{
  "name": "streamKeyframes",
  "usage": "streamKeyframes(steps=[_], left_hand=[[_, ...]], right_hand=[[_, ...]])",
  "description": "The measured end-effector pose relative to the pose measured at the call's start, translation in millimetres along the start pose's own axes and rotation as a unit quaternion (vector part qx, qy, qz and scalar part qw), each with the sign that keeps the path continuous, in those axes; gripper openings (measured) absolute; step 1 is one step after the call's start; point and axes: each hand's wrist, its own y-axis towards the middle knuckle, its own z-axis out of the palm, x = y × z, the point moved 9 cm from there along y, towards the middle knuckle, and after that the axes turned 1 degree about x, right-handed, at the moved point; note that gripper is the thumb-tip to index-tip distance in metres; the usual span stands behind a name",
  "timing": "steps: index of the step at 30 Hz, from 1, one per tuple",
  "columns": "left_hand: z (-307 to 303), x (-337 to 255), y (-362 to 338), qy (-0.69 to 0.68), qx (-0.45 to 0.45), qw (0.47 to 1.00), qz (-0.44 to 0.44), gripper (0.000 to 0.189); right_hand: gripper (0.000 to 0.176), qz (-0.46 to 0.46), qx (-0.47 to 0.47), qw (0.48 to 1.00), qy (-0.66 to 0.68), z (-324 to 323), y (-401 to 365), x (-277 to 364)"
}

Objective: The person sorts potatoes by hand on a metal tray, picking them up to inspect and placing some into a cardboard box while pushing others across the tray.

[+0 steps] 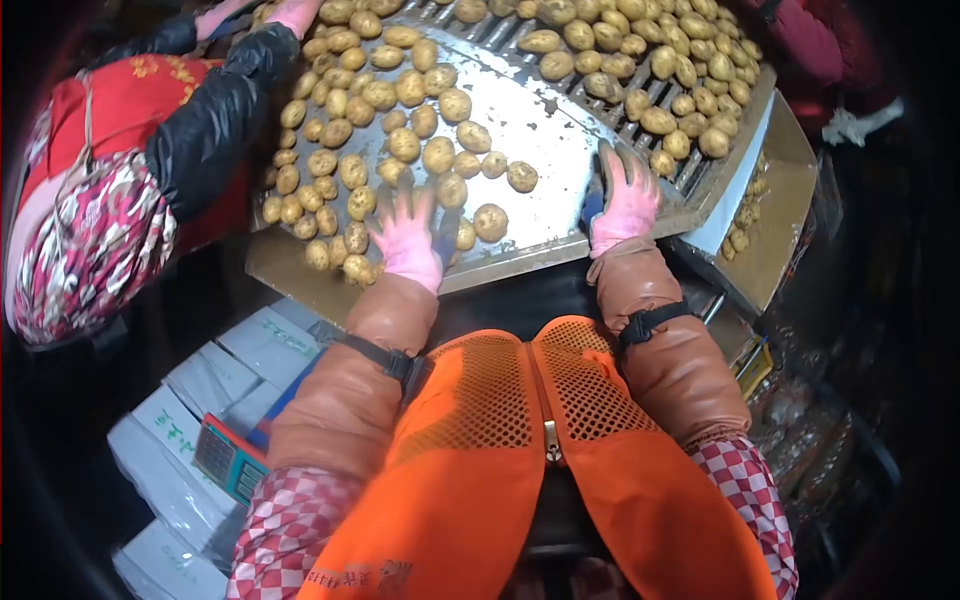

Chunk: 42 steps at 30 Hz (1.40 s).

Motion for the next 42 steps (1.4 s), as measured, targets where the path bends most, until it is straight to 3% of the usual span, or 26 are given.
streamKeyframes(steps=[4,5,7,9,11,18,19,21,26,31,33,36,38,41,42], left_hand=[[-20,-2,5,-0.023,-0.004,1.000,0.001,0.062],[-24,1,9,-0.032,0.001,0.999,-0.002,0.060],[-48,9,16,-0.078,-0.081,0.993,0.034,0.059],[-78,28,38,0.017,-0.199,0.979,0.044,0.055],[-91,84,90,-0.113,-0.160,0.980,-0.043,0.055],[-61,85,171,0.067,-0.063,0.970,-0.223,0.045],[-61,69,176,0.095,-0.104,0.979,-0.147,0.052],[-49,40,155,0.086,-0.039,0.989,-0.110,0.062],[-52,-32,61,0.016,-0.038,0.999,-0.020,0.064],[-30,-9,1,-0.015,0.016,0.995,0.094,0.064],[-35,26,-9,-0.024,-0.045,0.997,0.056,0.069],[-27,70,-14,-0.037,-0.101,0.994,-0.032,0.067],[-36,80,-11,-0.043,-0.131,0.984,-0.115,0.064],[-64,28,20,-0.076,-0.099,0.973,-0.195,0.063],[-63,1,42,-0.098,-0.041,0.987,-0.121,0.060]], right_hand=[[0.081,0.030,-0.057,0.997,0.051,1,1,-2],[0.082,0.039,-0.030,0.998,0.048,5,3,-2],[0.083,0.049,0.026,0.998,0.042,6,8,0],[0.092,0.038,0.021,0.998,0.039,5,10,-3],[0.095,0.025,0.027,0.999,0.038,11,11,-1],[0.088,0.003,0.067,0.997,0.037,16,8,2],[0.088,-0.004,0.059,0.997,0.055,16,11,3],[0.086,-0.019,0.045,0.995,0.093,7,14,8],[0.074,-0.078,-0.007,0.996,0.033,-18,13,23],[0.074,-0.076,-0.023,0.993,0.084,-10,1,16],[0.075,-0.053,-0.019,0.995,0.082,-5,-2,10],[0.056,-0.058,-0.052,0.996,0.043,-14,-4,14],[0.069,-0.060,-0.031,0.997,0.045,-10,-4,16],[0.076,-0.055,-0.020,0.997,0.046,-10,-2,17],[0.076,-0.051,-0.022,0.997,0.047,-10,-2,18]])
